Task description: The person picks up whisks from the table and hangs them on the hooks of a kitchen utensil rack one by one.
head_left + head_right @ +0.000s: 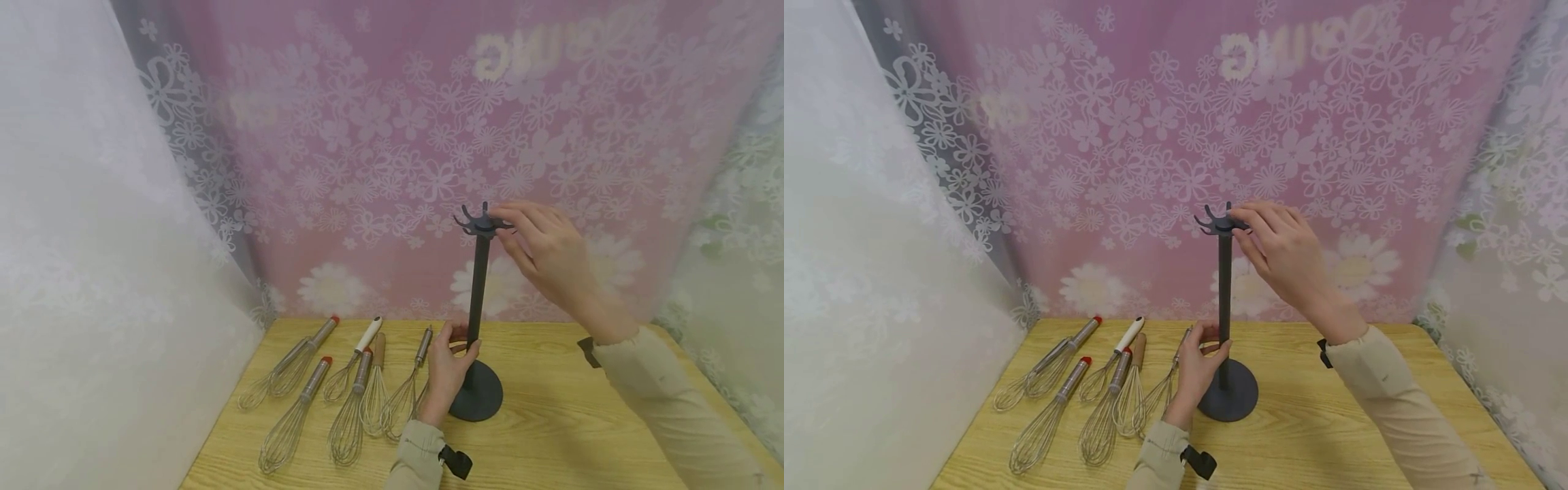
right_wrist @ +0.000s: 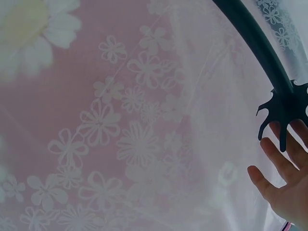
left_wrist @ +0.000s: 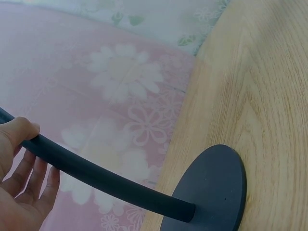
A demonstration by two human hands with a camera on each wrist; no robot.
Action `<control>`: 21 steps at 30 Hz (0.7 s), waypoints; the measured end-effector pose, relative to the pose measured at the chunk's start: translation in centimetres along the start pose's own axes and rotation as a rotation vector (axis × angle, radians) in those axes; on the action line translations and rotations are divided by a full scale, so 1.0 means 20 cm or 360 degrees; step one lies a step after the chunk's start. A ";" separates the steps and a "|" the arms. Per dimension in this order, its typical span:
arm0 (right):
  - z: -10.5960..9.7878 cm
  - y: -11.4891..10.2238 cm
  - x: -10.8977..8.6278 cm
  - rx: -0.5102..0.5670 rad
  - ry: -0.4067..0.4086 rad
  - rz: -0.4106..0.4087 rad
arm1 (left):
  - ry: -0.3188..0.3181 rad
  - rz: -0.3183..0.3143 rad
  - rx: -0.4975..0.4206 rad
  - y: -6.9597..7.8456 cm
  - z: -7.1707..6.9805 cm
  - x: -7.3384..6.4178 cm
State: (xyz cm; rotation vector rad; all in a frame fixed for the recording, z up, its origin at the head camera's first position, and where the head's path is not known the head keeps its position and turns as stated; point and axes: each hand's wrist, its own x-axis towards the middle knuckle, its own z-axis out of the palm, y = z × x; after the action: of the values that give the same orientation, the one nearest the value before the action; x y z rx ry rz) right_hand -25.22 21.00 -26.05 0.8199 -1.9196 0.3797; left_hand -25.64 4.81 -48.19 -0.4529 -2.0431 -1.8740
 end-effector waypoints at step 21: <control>0.03 0.03 -0.02 0.0022 -0.0014 -0.0007 | -0.0067 0.0015 0.0007 -0.01 -0.02 0.02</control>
State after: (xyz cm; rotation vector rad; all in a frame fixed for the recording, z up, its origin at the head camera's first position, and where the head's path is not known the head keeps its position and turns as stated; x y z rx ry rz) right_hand -25.88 21.23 -26.65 0.8360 -1.9252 0.3880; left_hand -26.07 4.36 -48.25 -0.5038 -2.0680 -1.8690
